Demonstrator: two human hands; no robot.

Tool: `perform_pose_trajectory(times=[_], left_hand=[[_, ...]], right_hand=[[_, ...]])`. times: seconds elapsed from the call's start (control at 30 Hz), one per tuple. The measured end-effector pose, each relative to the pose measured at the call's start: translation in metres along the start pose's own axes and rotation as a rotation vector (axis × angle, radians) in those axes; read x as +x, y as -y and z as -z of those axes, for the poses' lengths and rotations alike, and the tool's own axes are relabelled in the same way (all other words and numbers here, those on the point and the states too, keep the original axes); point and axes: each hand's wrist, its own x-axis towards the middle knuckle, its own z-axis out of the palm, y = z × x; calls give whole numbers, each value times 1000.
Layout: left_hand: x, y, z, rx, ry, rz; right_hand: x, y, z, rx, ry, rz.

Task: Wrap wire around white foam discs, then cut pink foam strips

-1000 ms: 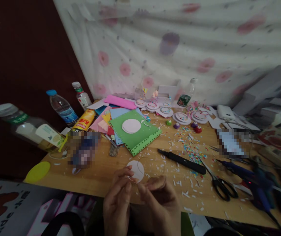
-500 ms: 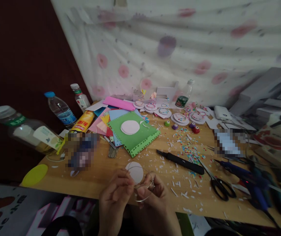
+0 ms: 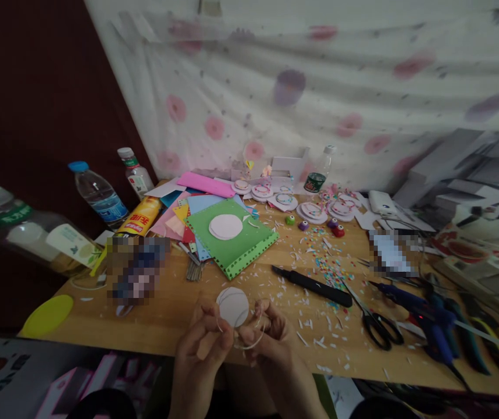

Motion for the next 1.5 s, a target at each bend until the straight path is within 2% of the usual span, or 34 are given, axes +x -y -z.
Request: perform_pose_trajectory(times=[0.13, 0.4, 0.53, 0.6, 0.77, 0.97, 1.3, 1.4, 1.5], left_hand=[[3, -1, -4, -54, -31, 18], [3, 5, -1, -8, -29, 29], [4, 0, -10, -71, -139, -46], [6, -5, -12, -158, -181, -2], [11, -6, -4, -345, 27, 276], [14, 1, -1, -603, 151, 406], [11, -11, 6, -875, 147, 570], [14, -13, 4, -830, 147, 565], [18, -14, -4, -649, 105, 507]], right_hand=[[2, -3, -1, 0, -58, 32], [1, -9, -2, 9, -90, 47], [1, -3, -3, -9, -58, -32], [1, 0, -2, -44, -25, -65], [5, 3, 2, -138, 65, -77], [11, 0, 6, -132, 59, 19], [13, -4, 11, -153, 88, 41], [15, -5, 11, -124, 74, 24], [18, -5, 11, -152, 16, 18]])
